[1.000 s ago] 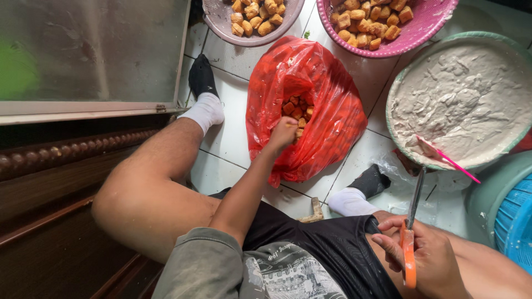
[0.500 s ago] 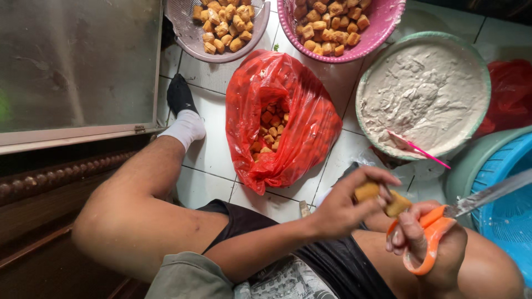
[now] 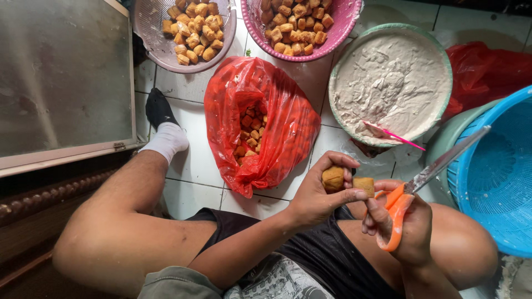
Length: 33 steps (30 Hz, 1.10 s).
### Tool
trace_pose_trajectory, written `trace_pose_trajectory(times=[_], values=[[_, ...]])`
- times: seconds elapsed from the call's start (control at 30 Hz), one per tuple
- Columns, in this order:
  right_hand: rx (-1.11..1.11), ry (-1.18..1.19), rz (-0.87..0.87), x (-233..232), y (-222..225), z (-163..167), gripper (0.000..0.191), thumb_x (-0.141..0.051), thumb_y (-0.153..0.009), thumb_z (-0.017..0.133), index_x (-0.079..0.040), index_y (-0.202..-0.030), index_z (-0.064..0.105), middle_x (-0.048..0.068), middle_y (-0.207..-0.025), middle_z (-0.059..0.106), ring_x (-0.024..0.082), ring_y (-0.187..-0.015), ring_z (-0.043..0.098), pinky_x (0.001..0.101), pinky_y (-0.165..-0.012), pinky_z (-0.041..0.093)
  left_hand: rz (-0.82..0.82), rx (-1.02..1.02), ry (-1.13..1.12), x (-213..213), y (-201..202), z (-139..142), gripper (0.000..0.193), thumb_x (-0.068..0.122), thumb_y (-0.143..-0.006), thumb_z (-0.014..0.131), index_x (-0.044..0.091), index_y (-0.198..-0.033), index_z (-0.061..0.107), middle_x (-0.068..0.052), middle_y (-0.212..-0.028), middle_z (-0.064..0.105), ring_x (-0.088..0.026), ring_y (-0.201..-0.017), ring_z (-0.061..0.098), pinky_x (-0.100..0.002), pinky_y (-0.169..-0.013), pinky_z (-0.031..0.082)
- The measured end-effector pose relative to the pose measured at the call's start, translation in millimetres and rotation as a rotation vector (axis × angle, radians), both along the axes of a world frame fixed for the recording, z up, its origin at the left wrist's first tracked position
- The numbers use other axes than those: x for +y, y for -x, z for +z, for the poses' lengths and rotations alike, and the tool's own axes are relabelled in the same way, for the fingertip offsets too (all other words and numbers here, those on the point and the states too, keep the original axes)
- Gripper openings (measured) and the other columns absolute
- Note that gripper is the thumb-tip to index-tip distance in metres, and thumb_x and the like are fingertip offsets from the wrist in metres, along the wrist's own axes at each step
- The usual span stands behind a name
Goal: The person sits on the floor and takes fried tofu puffs from a red plastic bag, cuts each piece with scissors, and places the cut pieces into baskets. Near the end they use a skimmer to scoop boiled dough balls out of a pot of liquid into a blue basin.
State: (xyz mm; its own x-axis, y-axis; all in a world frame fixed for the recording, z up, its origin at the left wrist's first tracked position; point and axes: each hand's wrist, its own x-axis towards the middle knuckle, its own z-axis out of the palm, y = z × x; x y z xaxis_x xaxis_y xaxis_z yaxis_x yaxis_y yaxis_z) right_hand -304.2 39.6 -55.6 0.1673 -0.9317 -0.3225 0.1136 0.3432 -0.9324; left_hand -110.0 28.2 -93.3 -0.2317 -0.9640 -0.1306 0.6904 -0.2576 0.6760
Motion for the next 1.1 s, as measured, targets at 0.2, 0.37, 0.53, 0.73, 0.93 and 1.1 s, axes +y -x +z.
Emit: trace_pose_trajectory(times=[0.2, 0.37, 0.53, 0.73, 0.93, 1.1], values=[[-0.078, -0.039, -0.039, 2, 3, -6, 0.034, -0.009, -0.095, 0.071, 0.005, -0.123, 0.056, 0.007, -0.069, 0.06, 0.015, -0.055, 0.06, 0.0306, -0.048, 0.052, -0.186, -0.023, -0.158, 0, 9, -10, 0.032, 0.02, -0.105, 0.067, 0.001, -0.13, 0.059, -0.005, -0.12, 0.066, -0.007, -0.105, 0.066, -0.026, -0.094, 0.059], [-0.259, -0.094, 0.335, 7, 8, 7, 0.072, -0.044, -0.088, 0.079, 0.008, -0.129, 0.052, 0.01, -0.067, 0.064, 0.017, -0.058, 0.062, 0.0275, -0.05, 0.052, -0.046, -0.044, -0.116, -25, -26, -1, 0.033, 0.023, -0.104, 0.065, 0.005, -0.132, 0.062, -0.003, -0.113, 0.066, -0.007, -0.088, 0.063, -0.026, -0.08, 0.056], [-0.469, -0.276, 0.962, -7, 2, 18, 0.107, -0.071, -0.085, 0.072, 0.006, -0.148, 0.033, 0.013, -0.093, 0.066, 0.02, -0.08, 0.066, 0.0295, -0.073, 0.054, -0.032, 0.044, -0.167, -36, -55, 27, 0.027, 0.026, -0.104, 0.063, 0.007, -0.123, 0.061, -0.001, -0.103, 0.068, -0.007, -0.075, 0.062, -0.025, -0.073, 0.055], [-0.344, -0.399, 1.077, -16, -2, 29, 0.113, -0.079, -0.079, 0.067, 0.004, -0.146, 0.03, 0.01, -0.093, 0.064, 0.016, -0.079, 0.063, 0.0277, -0.072, 0.05, -0.048, 0.02, -0.142, -31, -51, 28, 0.025, 0.025, -0.106, 0.066, 0.004, -0.119, 0.063, 0.001, -0.095, 0.062, -0.007, -0.08, 0.063, -0.025, -0.077, 0.055], [-0.403, -0.353, 0.95, -9, 1, 20, 0.111, -0.079, -0.078, 0.07, 0.007, -0.141, 0.039, 0.009, -0.083, 0.065, 0.016, -0.07, 0.063, 0.0277, -0.065, 0.051, 0.013, -0.06, -0.057, -17, -41, 18, 0.024, 0.018, -0.1, 0.072, 0.003, -0.118, 0.066, -0.001, -0.103, 0.068, -0.005, -0.089, 0.063, -0.024, -0.081, 0.054], [-0.299, -0.524, 0.783, 0, 7, 1, 0.084, -0.051, -0.074, 0.089, 0.008, -0.123, 0.055, 0.008, -0.062, 0.061, 0.015, -0.049, 0.056, 0.0263, -0.046, 0.045, -0.004, 0.024, -0.011, -9, -33, 1, 0.019, 0.012, -0.1, 0.075, 0.004, -0.114, 0.066, -0.001, -0.098, 0.068, -0.007, -0.09, 0.065, -0.025, -0.082, 0.055]])
